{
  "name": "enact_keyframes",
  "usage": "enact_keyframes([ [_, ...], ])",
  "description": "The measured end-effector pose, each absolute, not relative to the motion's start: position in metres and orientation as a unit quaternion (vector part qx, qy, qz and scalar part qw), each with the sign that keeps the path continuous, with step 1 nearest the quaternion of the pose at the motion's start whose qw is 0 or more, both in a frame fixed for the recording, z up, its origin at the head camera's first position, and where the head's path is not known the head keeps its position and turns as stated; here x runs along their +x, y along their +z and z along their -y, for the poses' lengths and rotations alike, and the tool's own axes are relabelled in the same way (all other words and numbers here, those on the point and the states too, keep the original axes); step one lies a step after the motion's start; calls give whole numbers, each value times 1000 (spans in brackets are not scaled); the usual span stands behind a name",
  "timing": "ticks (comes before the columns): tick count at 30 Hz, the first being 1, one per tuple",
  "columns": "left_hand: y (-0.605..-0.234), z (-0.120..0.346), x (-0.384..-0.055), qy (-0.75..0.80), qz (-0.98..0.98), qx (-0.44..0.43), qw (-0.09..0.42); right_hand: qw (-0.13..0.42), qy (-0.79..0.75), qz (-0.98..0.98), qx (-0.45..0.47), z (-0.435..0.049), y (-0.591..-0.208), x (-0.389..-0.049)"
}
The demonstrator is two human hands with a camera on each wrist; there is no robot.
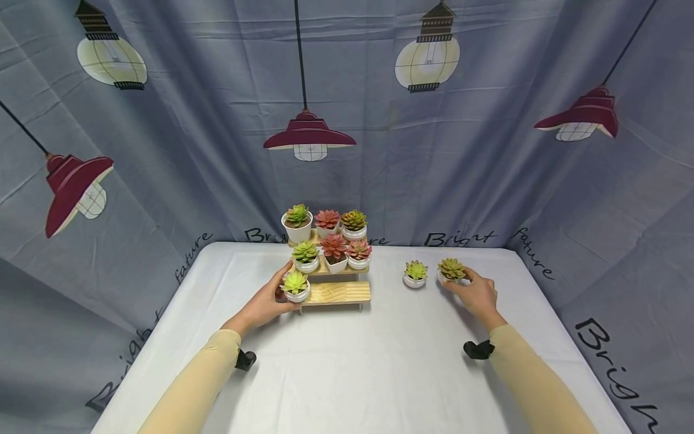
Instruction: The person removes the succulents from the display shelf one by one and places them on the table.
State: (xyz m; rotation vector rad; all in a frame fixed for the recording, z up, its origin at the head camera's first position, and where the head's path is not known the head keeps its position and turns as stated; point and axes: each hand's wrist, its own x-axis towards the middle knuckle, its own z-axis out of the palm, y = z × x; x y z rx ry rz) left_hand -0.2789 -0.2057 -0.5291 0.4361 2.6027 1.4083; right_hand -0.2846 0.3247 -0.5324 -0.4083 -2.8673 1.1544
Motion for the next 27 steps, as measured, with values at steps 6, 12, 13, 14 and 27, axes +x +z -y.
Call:
enact_keyframes([
  [6,-530,206,-278,472,-867,144,75,2,355,924,-142,-327,-537,-288],
  [12,-531,207,-279,470,-868,144,72,1,344,928,-140,-330,-540,-291],
  [13,-530,207,-279,471,-867,144,73,0,343,929,-139,-330,-541,-291],
  [14,-530,207,-279,471,-867,144,74,-1,342,929,-139,-331,-541,-291],
  [27,-528,207,-278,474,-865,149,74,6,339,929,-151,-332,-547,-292],
])
